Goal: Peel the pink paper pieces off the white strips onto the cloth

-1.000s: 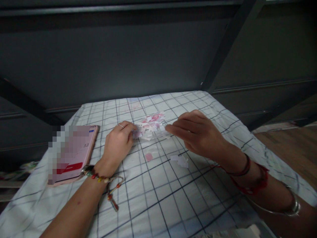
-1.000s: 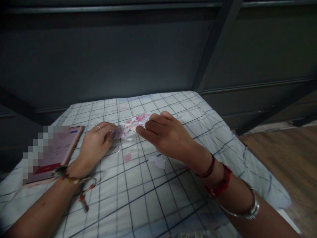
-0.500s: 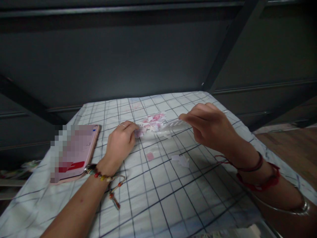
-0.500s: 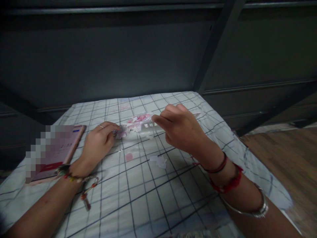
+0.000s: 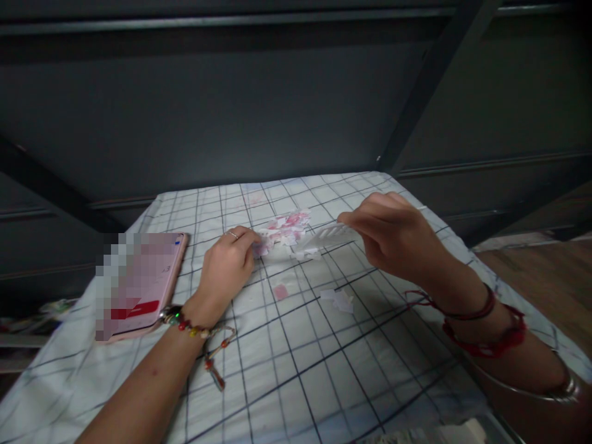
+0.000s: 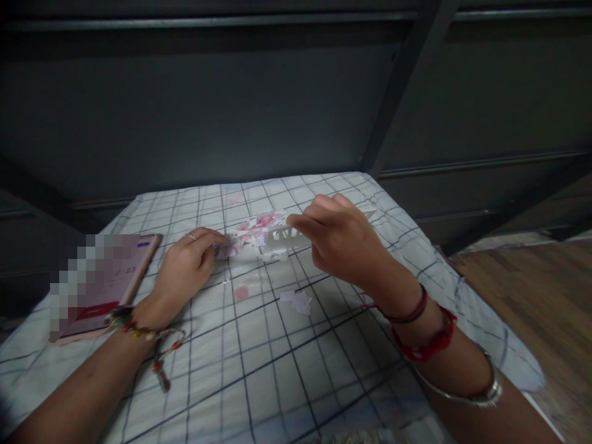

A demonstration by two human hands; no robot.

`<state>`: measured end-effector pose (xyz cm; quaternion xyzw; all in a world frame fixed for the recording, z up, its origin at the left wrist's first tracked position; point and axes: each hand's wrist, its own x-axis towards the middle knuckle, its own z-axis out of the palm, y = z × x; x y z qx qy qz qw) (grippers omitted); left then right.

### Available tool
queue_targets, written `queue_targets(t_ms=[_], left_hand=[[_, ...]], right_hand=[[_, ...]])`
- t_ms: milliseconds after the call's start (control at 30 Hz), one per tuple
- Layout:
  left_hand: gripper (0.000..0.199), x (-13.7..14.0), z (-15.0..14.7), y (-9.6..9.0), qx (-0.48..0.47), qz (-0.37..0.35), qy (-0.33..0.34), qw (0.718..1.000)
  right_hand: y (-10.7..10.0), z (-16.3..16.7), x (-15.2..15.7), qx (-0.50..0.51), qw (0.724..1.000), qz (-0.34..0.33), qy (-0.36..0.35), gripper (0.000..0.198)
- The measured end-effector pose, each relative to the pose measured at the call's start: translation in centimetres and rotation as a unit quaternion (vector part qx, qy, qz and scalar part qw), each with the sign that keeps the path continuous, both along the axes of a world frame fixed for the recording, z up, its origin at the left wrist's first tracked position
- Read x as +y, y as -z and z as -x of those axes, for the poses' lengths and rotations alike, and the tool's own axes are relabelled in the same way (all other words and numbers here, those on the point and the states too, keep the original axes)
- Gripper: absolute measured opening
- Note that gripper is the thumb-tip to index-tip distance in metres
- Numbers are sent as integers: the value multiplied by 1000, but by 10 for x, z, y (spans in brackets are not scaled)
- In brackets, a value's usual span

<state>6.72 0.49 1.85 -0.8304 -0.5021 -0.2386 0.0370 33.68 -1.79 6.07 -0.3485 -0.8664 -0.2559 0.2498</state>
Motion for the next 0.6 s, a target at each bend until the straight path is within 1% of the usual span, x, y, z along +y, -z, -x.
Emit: queue_targets(t_ms=[233, 333, 467, 600], left_hand=[[32, 1, 0, 1, 0, -10, 9, 1000], [32, 1, 0, 1, 4, -13, 9, 1000], [31, 1, -1, 0, 8, -10, 0, 1000], [31, 0, -1, -1, 7, 0, -5, 1000]], right_hand=[[-1, -1, 0, 24, 999, -21, 8, 35], [3, 4, -1, 34, 999, -12, -14, 38], [5, 8, -1, 25, 998, -1, -49, 37], [-1, 1, -2, 13, 999, -11, -47, 36]])
